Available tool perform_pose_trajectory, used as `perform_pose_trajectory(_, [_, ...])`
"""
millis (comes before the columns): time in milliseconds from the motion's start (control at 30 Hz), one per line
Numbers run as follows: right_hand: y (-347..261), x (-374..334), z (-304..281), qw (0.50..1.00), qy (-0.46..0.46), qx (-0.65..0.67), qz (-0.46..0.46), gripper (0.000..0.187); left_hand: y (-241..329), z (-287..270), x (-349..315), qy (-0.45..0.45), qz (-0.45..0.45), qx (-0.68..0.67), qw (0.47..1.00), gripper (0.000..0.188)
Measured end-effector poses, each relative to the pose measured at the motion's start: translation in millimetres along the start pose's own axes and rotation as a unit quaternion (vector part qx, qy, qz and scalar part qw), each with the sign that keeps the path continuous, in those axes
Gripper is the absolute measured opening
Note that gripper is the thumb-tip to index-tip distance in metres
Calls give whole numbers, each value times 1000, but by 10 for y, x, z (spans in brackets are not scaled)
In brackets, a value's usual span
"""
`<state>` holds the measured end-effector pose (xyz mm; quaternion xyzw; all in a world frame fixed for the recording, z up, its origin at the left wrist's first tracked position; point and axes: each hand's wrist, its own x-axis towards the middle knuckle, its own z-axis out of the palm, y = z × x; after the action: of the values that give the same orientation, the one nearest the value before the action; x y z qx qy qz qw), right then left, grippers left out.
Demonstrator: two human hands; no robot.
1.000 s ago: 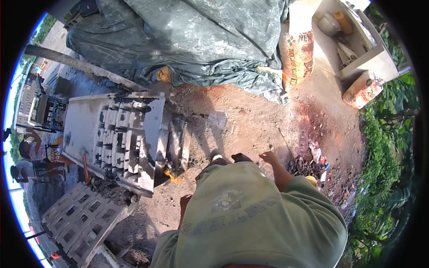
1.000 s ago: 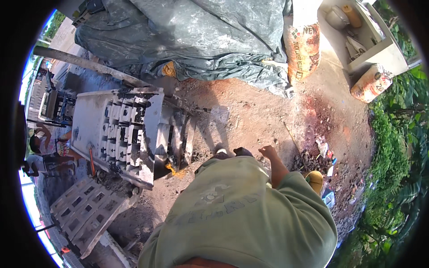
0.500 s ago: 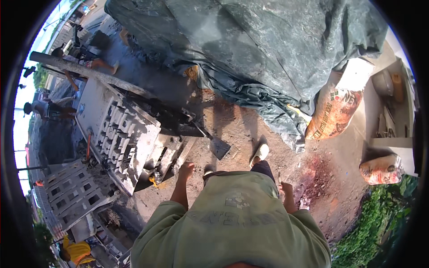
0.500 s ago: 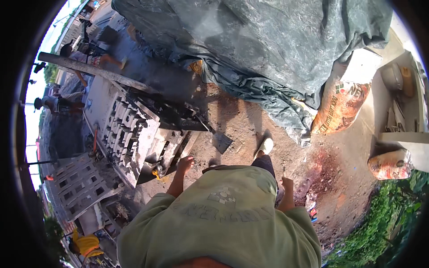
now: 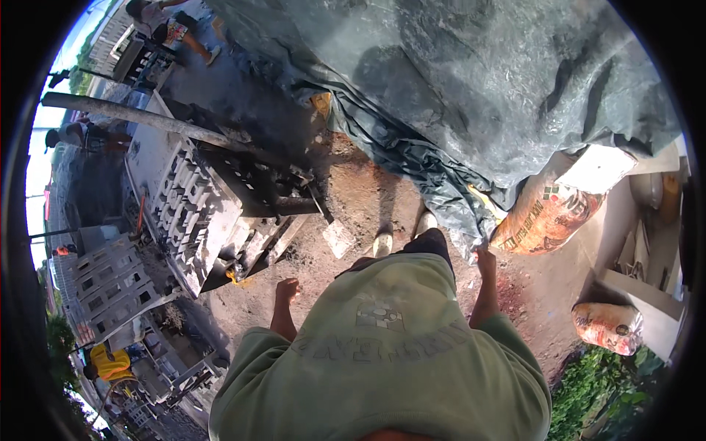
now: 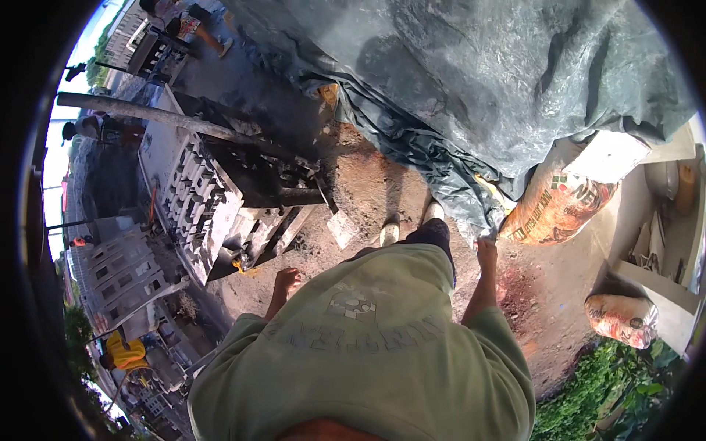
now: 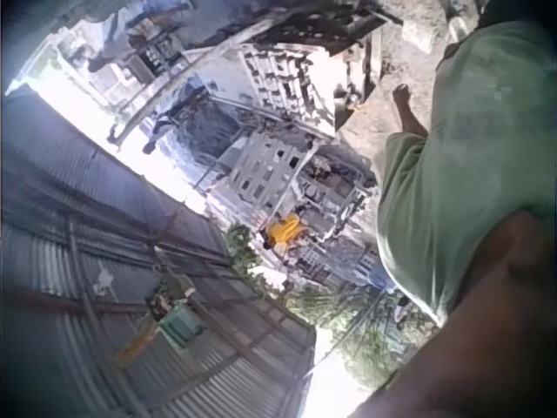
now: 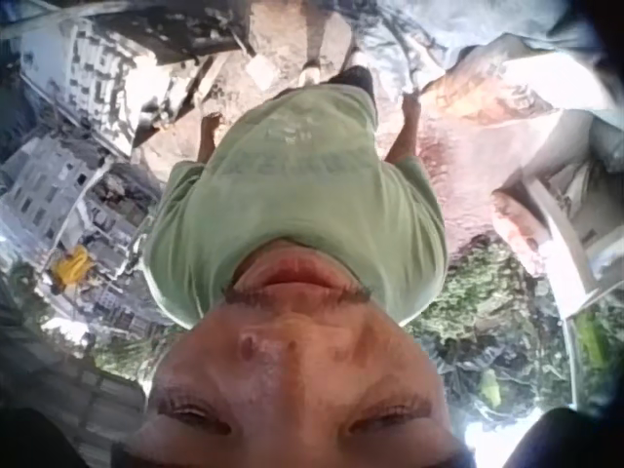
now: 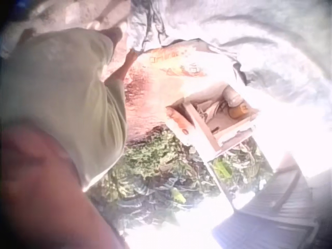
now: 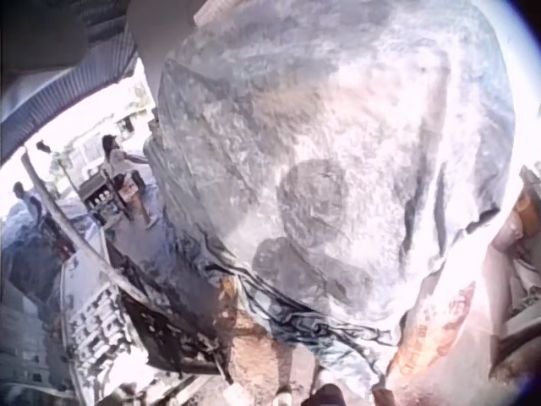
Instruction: The person wipes their hands with a cloth, places it on cinder blocks, and approaches a running concrete mixer. They reach inside the mixer tub to feel and remove clumps from the concrete mixture by hand.
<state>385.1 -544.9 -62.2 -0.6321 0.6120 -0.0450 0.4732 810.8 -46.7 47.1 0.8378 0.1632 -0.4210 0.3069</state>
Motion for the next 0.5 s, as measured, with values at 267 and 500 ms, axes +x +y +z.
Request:
perform_pose_trajectory(267, [683, 682, -196, 943, -263, 20, 201, 29, 1121, 445, -242, 52, 184, 96, 977, 25])
perform_pose_trajectory(500, [794, 1288, -630, 933, -99, 238, 250, 35, 1432, 401, -386, 169, 226, 111, 953, 23])
